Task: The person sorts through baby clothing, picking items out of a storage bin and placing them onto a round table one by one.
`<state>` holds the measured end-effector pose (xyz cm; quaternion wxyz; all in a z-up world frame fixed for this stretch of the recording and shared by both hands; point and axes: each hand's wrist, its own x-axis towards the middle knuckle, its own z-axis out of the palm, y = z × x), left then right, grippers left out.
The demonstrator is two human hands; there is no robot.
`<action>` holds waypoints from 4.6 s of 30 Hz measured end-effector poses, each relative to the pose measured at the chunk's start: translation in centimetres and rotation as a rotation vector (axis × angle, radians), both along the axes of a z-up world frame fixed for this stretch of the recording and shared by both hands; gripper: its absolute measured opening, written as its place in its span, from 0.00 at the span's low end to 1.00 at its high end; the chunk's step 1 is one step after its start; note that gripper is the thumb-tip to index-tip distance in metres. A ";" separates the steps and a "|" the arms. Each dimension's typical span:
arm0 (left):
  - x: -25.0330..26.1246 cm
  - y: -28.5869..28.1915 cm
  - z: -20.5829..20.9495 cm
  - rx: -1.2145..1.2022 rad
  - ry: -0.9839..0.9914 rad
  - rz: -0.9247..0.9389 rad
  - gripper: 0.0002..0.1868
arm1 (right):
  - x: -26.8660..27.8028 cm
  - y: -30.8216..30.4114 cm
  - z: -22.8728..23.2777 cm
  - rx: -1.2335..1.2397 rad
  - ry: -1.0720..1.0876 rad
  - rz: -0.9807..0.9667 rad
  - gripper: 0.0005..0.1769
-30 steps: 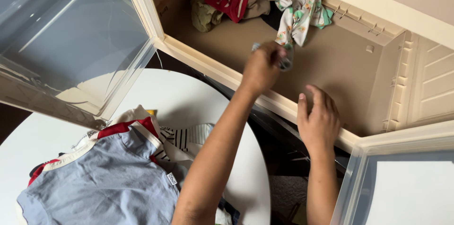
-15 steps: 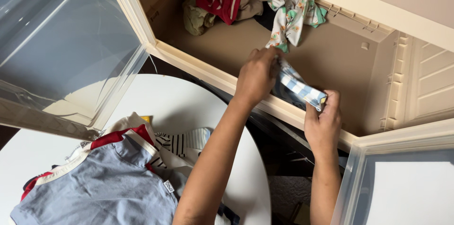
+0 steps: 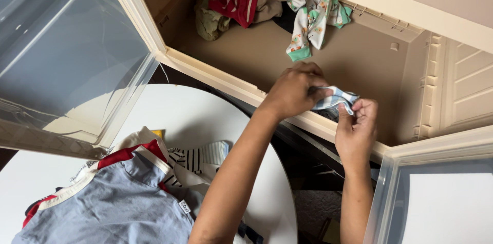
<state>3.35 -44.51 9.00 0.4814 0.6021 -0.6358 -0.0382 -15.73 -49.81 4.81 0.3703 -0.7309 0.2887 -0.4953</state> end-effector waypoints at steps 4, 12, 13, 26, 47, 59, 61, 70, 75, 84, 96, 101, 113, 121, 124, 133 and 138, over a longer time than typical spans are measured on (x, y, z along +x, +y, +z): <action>0.7 -1.4 -1.1 0.043 0.544 -0.148 0.10 | -0.1 -0.2 0.7 -0.195 0.040 -0.025 0.14; 4.1 1.3 0.6 0.072 0.601 0.221 0.07 | -1.1 -1.2 -1.6 0.000 -0.091 0.010 0.13; 3.7 1.9 0.7 0.039 0.366 0.145 0.06 | -1.0 -1.1 -1.7 0.089 -0.182 0.043 0.12; -3.3 0.7 0.5 0.036 0.884 -0.050 0.12 | -0.8 0.3 1.0 0.109 -0.359 0.187 0.11; -1.6 8.7 6.0 -0.021 -0.240 0.006 0.13 | -5.4 -1.7 -6.9 0.005 -0.266 0.321 0.22; -0.5 8.4 1.1 0.015 -0.261 0.168 0.18 | 1.0 2.7 4.3 -0.418 0.415 -0.046 0.09; -0.4 7.8 -0.5 0.093 -0.320 0.216 0.17 | 1.2 2.8 4.7 -0.459 0.468 -0.058 0.07; 2.9 9.6 -0.2 0.056 -0.374 0.447 0.08 | 0.2 2.5 4.3 -0.348 0.433 0.028 0.10; 2.0 10.2 0.4 0.005 -0.265 0.366 0.20 | 0.8 2.1 3.1 -0.164 0.398 -0.110 0.07; 1.9 11.0 0.9 -0.109 -0.189 0.363 0.12 | 1.9 1.4 1.9 -0.215 1.031 -0.391 0.10; 1.9 17.1 1.6 0.096 1.077 -0.056 0.08 | 2.2 8.6 -2.9 0.329 -0.560 0.435 0.13; -0.5 27.8 2.0 0.180 1.213 0.119 0.14 | 3.6 15.7 0.3 0.778 -0.481 0.749 0.30; -7.7 46.9 -2.3 0.046 0.395 1.250 0.27 | 8.6 29.1 3.3 0.398 0.134 1.245 0.35; -5.6 39.7 1.2 0.138 -0.279 1.275 0.19 | 5.9 18.6 2.1 -0.172 0.083 0.765 0.10; -3.1 33.3 3.0 0.030 -0.282 0.810 0.18 | 4.2 13.3 4.2 -0.346 0.181 0.461 0.10; 5.1 7.5 0.2 0.062 -0.224 0.431 0.18 | 2.0 1.5 5.4 -0.643 0.520 0.025 0.07; 10.6 -2.9 -2.5 0.387 -0.416 0.740 0.26 | 2.0 0.6 4.1 -0.470 0.603 0.012 0.12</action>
